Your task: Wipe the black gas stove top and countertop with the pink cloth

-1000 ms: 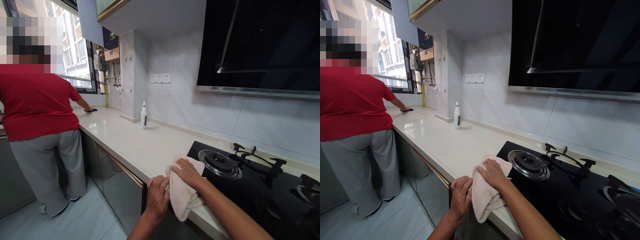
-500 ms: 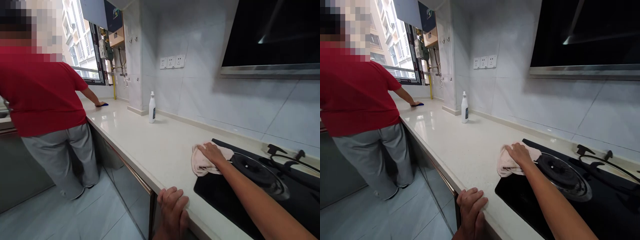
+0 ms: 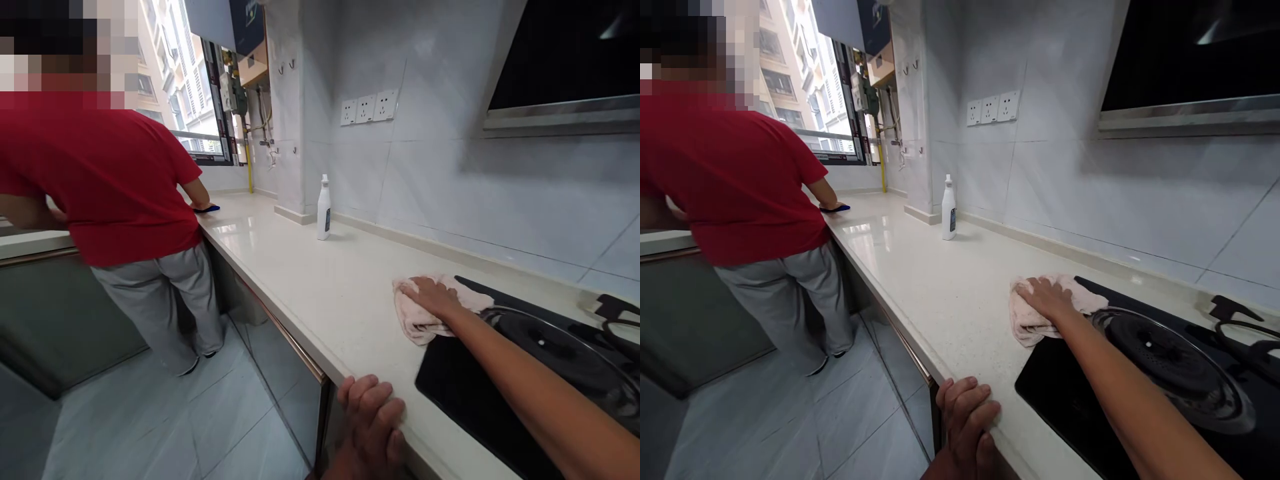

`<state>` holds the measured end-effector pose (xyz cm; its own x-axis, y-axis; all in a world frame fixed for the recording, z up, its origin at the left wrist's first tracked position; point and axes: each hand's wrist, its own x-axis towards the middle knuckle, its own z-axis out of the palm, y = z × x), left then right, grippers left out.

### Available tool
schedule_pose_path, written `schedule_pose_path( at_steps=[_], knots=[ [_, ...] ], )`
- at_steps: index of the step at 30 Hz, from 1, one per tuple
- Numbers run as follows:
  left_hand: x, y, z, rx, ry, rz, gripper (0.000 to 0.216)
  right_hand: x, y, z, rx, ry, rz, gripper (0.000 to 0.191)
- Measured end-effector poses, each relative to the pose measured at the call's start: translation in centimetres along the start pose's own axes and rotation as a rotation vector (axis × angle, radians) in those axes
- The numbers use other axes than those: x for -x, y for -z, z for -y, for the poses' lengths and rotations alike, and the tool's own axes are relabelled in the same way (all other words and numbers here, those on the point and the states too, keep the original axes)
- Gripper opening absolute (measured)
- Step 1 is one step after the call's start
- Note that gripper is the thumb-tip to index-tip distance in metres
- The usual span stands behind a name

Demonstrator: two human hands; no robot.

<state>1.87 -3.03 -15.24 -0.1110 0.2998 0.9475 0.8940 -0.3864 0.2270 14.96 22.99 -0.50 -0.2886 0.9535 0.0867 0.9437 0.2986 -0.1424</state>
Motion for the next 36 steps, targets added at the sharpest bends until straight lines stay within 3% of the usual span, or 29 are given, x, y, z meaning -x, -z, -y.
schedule_pose_path(
  at_steps=[3,7,12,19,24,28,32,36],
  knots=[
    [-1.9,0.8,-0.4,0.071,-0.038,-0.067,0.031,2.9,-0.1,3.3,-0.015,0.127,0.005,0.060],
    [-3.5,2.1,-0.8,0.070,-0.055,-0.015,0.032,7.4,-0.2,7.1,-0.018,0.306,-0.048,0.049],
    [-3.9,3.4,-1.2,0.068,-0.018,0.084,0.034,11.4,-0.2,8.0,-0.002,0.334,-0.152,0.042],
    [-4.2,4.2,-1.0,0.017,-0.045,0.152,0.031,12.8,0.4,5.1,-0.027,0.068,-0.322,0.051],
    [-4.1,4.3,-0.5,0.012,-0.055,0.162,0.029,14.7,1.7,-1.1,-0.033,-0.066,-0.358,0.052],
    [-3.9,3.6,-0.4,0.022,-0.046,0.110,0.029,18.9,2.4,-5.6,-0.001,0.016,-0.351,0.047],
    [-3.9,2.5,-0.6,0.013,-0.001,0.027,0.029,24.9,1.2,-6.7,0.004,0.153,-0.345,0.051],
    [-4.3,2.5,-1.0,0.022,0.052,0.043,0.031,29.6,0.2,-7.6,-0.114,0.251,-0.367,0.059]
  ],
)
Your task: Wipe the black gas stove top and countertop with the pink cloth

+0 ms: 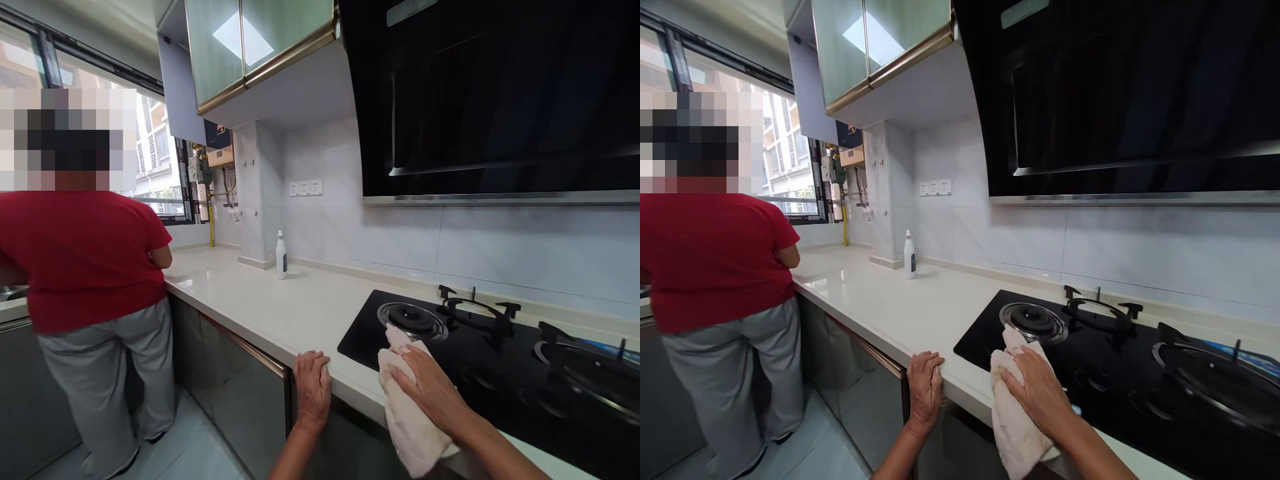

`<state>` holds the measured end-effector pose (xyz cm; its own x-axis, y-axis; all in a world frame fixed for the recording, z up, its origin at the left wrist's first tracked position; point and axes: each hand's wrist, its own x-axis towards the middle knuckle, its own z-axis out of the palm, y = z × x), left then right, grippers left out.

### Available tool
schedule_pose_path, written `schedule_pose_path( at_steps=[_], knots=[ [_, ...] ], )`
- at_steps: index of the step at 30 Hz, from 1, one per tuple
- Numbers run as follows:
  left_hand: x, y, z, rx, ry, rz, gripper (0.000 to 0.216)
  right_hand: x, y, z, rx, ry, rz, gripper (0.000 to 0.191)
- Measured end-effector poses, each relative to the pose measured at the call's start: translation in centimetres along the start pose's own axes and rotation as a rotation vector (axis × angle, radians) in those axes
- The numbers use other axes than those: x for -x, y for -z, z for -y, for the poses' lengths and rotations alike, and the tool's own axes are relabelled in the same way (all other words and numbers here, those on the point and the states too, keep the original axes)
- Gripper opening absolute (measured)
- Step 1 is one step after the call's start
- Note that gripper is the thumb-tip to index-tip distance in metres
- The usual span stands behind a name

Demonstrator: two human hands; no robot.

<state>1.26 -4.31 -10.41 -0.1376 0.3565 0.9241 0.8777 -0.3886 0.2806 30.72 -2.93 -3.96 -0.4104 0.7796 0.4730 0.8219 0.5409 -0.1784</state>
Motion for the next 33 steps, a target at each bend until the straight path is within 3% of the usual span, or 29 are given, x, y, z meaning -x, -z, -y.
schedule_pose_path(
  at_steps=[3,8,14,23,28,33],
  knots=[
    [-0.3,0.7,-0.1,0.012,-0.010,0.043,0.030,1.4,1.5,-1.3,-0.001,-0.070,0.003,0.056],
    [-0.1,0.5,0.3,-0.001,-0.005,0.050,0.030,0.5,3.6,-3.6,0.151,-0.262,0.040,0.049],
    [0.4,-1.0,1.1,-0.006,0.002,-0.028,0.034,-1.8,2.4,-3.7,0.186,-0.336,0.067,0.052],
    [0.1,-0.4,1.3,-0.016,-0.035,-0.005,0.031,-4.3,1.7,-5.0,0.178,-0.433,0.101,0.062],
    [0.2,-0.7,1.4,-0.015,-0.027,-0.015,0.032,-4.2,1.6,-4.7,0.173,-0.421,0.074,0.063],
    [0.4,-1.3,1.5,-0.026,0.005,-0.042,0.035,-2.1,1.8,-3.6,0.139,-0.320,0.088,0.060]
  ],
)
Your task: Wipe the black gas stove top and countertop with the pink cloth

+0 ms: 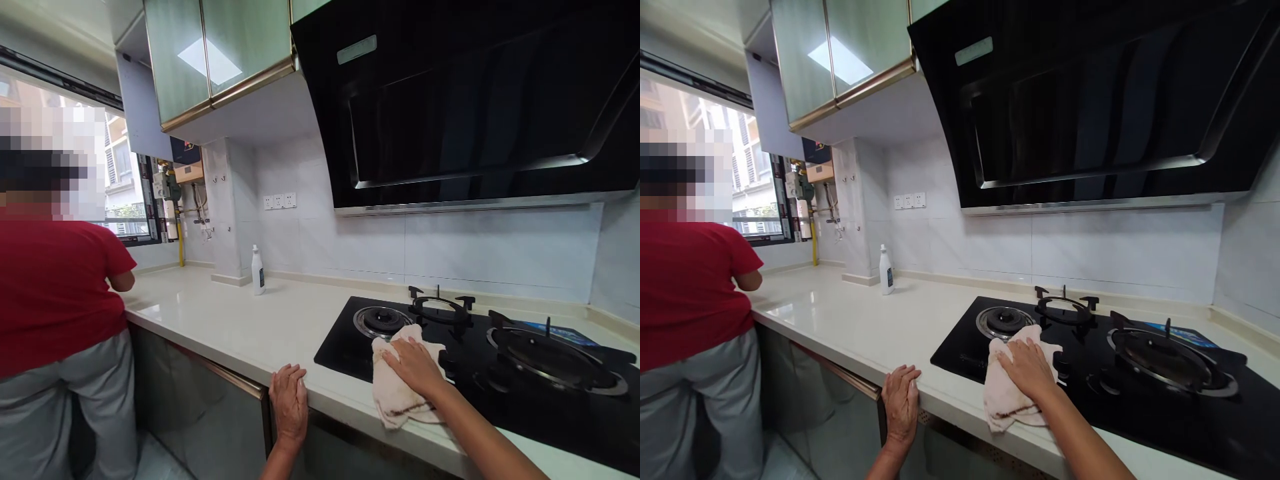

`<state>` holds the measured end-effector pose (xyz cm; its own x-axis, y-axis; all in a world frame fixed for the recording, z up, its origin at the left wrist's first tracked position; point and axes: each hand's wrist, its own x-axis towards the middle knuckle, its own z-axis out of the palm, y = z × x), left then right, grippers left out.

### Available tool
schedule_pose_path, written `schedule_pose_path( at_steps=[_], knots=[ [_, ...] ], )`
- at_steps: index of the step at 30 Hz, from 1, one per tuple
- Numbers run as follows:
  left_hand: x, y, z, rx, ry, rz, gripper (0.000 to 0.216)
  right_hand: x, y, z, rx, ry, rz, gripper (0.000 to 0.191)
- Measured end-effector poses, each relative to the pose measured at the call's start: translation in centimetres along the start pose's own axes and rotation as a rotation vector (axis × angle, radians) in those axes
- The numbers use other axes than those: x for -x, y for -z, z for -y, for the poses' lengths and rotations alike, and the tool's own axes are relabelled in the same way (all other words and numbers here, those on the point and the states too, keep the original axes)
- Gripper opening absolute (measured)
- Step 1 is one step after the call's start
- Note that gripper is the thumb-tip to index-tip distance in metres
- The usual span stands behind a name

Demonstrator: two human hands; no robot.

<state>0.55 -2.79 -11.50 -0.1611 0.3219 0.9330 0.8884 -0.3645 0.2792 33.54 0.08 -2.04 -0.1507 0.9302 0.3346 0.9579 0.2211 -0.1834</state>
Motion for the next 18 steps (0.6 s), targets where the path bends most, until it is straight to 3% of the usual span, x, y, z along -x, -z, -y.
schedule_pose_path(
  at_steps=[7,12,18],
  knots=[
    [-0.3,0.7,-0.1,0.009,-0.010,0.042,0.035,4.3,1.0,0.6,-0.079,0.114,-0.006,0.058],
    [-0.5,1.2,0.1,0.014,-0.041,0.071,0.034,7.2,0.8,-1.1,-0.165,0.133,-0.024,0.057],
    [-0.3,1.0,-0.3,0.040,-0.001,0.077,0.031,8.5,0.9,-1.9,-0.182,0.140,0.008,0.060]
  ],
)
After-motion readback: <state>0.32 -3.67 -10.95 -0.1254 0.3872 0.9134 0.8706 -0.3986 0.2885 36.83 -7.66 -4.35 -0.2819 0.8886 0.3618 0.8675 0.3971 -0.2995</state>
